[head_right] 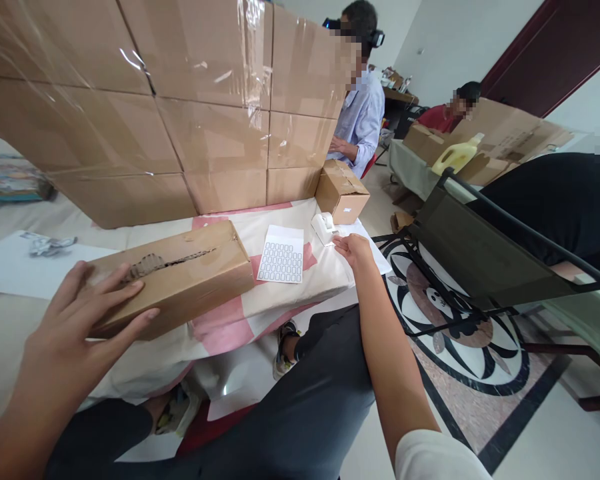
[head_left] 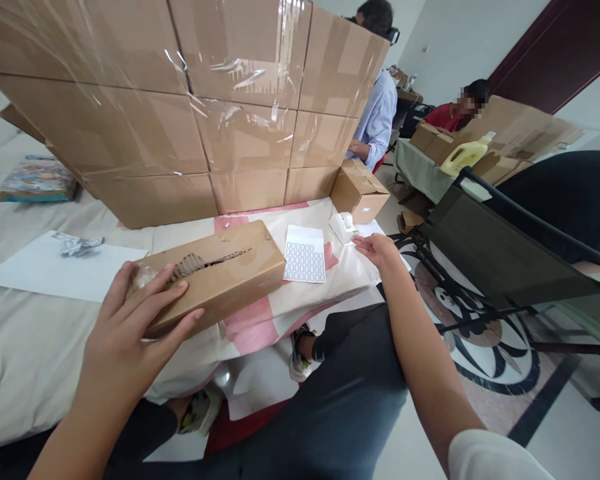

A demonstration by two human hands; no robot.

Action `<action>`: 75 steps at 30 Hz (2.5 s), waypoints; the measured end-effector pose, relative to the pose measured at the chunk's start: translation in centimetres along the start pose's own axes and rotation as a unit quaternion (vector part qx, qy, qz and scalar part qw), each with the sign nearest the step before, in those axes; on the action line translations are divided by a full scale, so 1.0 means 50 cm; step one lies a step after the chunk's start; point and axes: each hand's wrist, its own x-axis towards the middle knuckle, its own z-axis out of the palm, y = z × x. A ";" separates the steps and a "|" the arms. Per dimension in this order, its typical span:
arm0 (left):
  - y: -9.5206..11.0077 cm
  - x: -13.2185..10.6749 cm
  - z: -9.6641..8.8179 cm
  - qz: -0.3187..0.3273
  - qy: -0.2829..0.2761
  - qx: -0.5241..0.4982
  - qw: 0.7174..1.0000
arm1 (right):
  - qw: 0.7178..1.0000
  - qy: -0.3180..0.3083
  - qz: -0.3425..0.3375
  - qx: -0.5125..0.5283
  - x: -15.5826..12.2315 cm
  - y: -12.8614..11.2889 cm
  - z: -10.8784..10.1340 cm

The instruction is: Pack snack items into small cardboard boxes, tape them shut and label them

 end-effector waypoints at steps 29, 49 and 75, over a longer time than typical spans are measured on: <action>-0.007 -0.006 0.005 -0.053 0.003 -0.017 0.998 | 0.976 0.039 0.161 -0.143 -0.015 -0.001 0.051; 0.106 0.074 -0.115 -0.189 0.037 -0.287 0.938 | 0.872 -0.325 -0.346 -0.118 -0.607 0.046 0.295; 0.054 0.007 -0.097 -0.281 0.039 -0.433 0.856 | 0.832 -0.477 -0.259 -0.118 -0.649 0.133 0.343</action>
